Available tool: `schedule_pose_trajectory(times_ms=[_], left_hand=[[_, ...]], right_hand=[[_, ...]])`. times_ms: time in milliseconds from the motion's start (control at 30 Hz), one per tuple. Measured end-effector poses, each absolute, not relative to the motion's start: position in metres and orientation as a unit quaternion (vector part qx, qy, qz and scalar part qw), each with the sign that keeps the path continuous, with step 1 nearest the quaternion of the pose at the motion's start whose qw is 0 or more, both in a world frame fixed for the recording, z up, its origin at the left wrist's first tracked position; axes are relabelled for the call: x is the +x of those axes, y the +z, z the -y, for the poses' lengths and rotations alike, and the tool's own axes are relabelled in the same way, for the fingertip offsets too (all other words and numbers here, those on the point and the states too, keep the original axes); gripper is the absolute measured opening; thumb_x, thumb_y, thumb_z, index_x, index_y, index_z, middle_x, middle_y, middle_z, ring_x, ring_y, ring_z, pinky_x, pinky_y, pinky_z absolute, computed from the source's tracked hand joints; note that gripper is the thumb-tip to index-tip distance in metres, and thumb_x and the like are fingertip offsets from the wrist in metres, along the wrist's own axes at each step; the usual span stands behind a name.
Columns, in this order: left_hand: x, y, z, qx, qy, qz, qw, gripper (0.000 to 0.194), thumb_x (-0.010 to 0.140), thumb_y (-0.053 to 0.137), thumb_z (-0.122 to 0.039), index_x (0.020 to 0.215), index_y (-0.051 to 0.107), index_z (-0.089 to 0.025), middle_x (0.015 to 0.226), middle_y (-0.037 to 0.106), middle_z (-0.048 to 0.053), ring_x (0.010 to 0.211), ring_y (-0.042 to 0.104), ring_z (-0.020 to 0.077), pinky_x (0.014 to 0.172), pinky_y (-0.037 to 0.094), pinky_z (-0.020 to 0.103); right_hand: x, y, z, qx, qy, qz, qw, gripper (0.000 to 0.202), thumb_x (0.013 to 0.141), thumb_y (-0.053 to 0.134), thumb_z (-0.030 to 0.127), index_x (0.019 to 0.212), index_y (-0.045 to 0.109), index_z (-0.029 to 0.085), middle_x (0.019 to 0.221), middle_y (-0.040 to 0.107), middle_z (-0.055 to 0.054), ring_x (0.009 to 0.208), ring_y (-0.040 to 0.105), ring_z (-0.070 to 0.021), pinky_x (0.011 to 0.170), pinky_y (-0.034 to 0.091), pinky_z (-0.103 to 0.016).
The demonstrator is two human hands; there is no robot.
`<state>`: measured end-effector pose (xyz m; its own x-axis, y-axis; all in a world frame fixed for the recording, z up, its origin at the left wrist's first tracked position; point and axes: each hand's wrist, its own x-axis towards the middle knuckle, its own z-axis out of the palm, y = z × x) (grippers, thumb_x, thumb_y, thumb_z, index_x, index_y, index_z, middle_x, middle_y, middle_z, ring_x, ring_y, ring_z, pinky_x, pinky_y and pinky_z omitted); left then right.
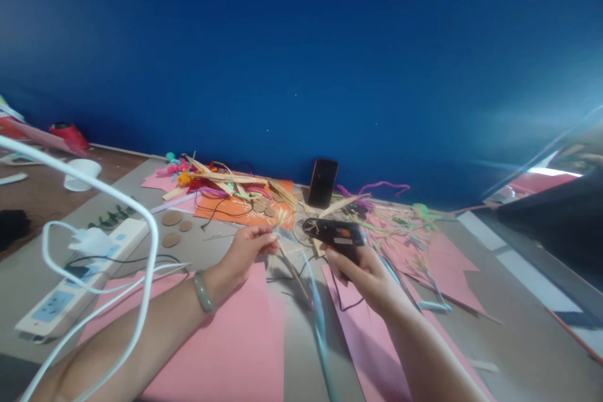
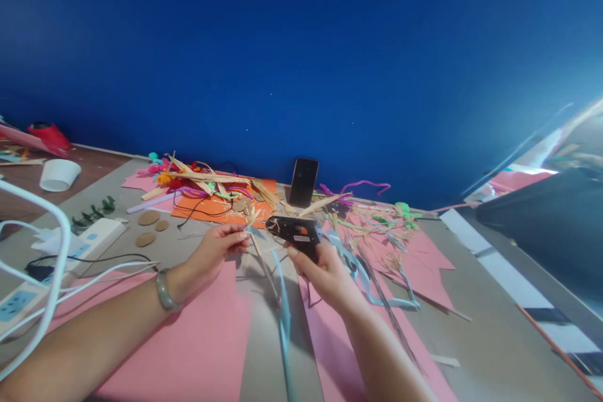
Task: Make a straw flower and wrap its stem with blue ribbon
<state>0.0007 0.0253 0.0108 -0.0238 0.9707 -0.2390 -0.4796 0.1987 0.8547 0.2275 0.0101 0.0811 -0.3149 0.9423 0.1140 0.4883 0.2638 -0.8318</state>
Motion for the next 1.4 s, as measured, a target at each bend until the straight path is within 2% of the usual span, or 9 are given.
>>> schedule_pose_trajectory(times_ms=[67,133,200,300,433,600,700,1133,1400], left_hand=[[0.001,0.008,-0.025,0.290,0.570,-0.429,0.637,0.024,0.064,0.080,-0.020,0.082,0.067,-0.011,0.067,0.069,0.004,0.059,0.065,0.0102,0.061,0.054,0.021],[0.001,0.006,-0.024,0.293,0.572,-0.423,0.639,0.024,0.065,0.080,-0.021,0.082,0.067,-0.011,0.066,0.069,0.004,0.060,0.065,0.0108,0.063,0.055,0.022],[0.002,0.005,-0.023,0.295,0.573,-0.418,0.640,0.023,0.066,0.080,-0.022,0.082,0.067,-0.011,0.067,0.068,0.004,0.061,0.066,0.0114,0.066,0.056,0.024],[0.003,0.006,-0.023,0.301,0.574,-0.415,0.638,0.024,0.065,0.080,-0.022,0.082,0.067,-0.010,0.068,0.068,0.004,0.062,0.065,0.0119,0.067,0.056,0.026],[0.005,0.009,-0.022,0.308,0.572,-0.415,0.637,0.026,0.063,0.081,-0.024,0.081,0.068,-0.010,0.065,0.067,0.003,0.060,0.064,0.0114,0.065,0.055,0.025],[0.006,0.013,-0.019,0.318,0.575,-0.403,0.637,0.026,0.062,0.081,-0.026,0.077,0.067,-0.010,0.066,0.067,0.003,0.060,0.064,0.0124,0.066,0.056,0.028],[0.006,0.015,-0.018,0.333,0.577,-0.402,0.628,0.026,0.062,0.081,-0.027,0.075,0.067,-0.010,0.063,0.066,0.003,0.057,0.064,0.0130,0.062,0.054,0.027],[0.006,0.011,-0.018,0.404,0.580,-0.428,0.563,0.017,0.070,0.074,-0.025,0.077,0.069,-0.011,0.062,0.067,0.004,0.057,0.063,0.0131,0.059,0.050,0.024],[0.007,0.005,-0.018,0.409,0.594,-0.435,0.539,0.017,0.072,0.072,-0.025,0.081,0.071,-0.011,0.061,0.068,0.004,0.058,0.065,0.0147,0.060,0.052,0.025]], right_hand=[[0.226,0.081,-0.008,-0.493,0.344,0.736,0.312,0.035,0.088,0.054,0.047,0.096,0.065,0.014,0.057,0.051,0.001,0.051,0.046,-0.0136,0.048,0.037,-0.024],[0.222,0.081,-0.005,-0.503,0.305,0.751,0.301,0.032,0.089,0.053,0.046,0.084,0.062,0.016,0.056,0.048,0.001,0.052,0.044,-0.0134,0.047,0.034,-0.024],[0.217,0.081,-0.001,-0.505,0.276,0.769,0.279,0.034,0.090,0.050,0.045,0.071,0.056,0.017,0.054,0.042,0.003,0.050,0.039,-0.0119,0.046,0.029,-0.023],[0.209,0.079,0.003,-0.492,0.253,0.790,0.265,0.035,0.091,0.048,0.041,0.065,0.045,0.018,0.054,0.034,0.004,0.048,0.031,-0.0096,0.045,0.024,-0.023],[0.204,0.073,0.005,-0.475,0.221,0.809,0.266,0.032,0.092,0.046,0.036,0.065,0.040,0.019,0.055,0.036,0.004,0.050,0.030,-0.0091,0.047,0.025,-0.022],[0.201,0.069,0.004,-0.475,0.199,0.815,0.265,0.030,0.093,0.046,0.035,0.067,0.041,0.019,0.056,0.040,0.004,0.050,0.034,-0.0099,0.048,0.027,-0.023],[0.200,0.069,0.004,-0.481,0.190,0.815,0.262,0.030,0.093,0.045,0.035,0.067,0.042,0.020,0.055,0.041,0.004,0.049,0.035,-0.0105,0.048,0.027,-0.024],[0.198,0.070,0.006,-0.491,0.159,0.819,0.251,0.025,0.092,0.045,0.036,0.072,0.045,0.020,0.055,0.049,0.002,0.047,0.044,-0.0133,0.047,0.028,-0.025],[0.196,0.068,0.009,-0.480,0.126,0.835,0.239,0.021,0.094,0.042,0.034,0.079,0.046,0.021,0.061,0.055,-0.001,0.054,0.054,-0.0170,0.052,0.036,-0.026]])
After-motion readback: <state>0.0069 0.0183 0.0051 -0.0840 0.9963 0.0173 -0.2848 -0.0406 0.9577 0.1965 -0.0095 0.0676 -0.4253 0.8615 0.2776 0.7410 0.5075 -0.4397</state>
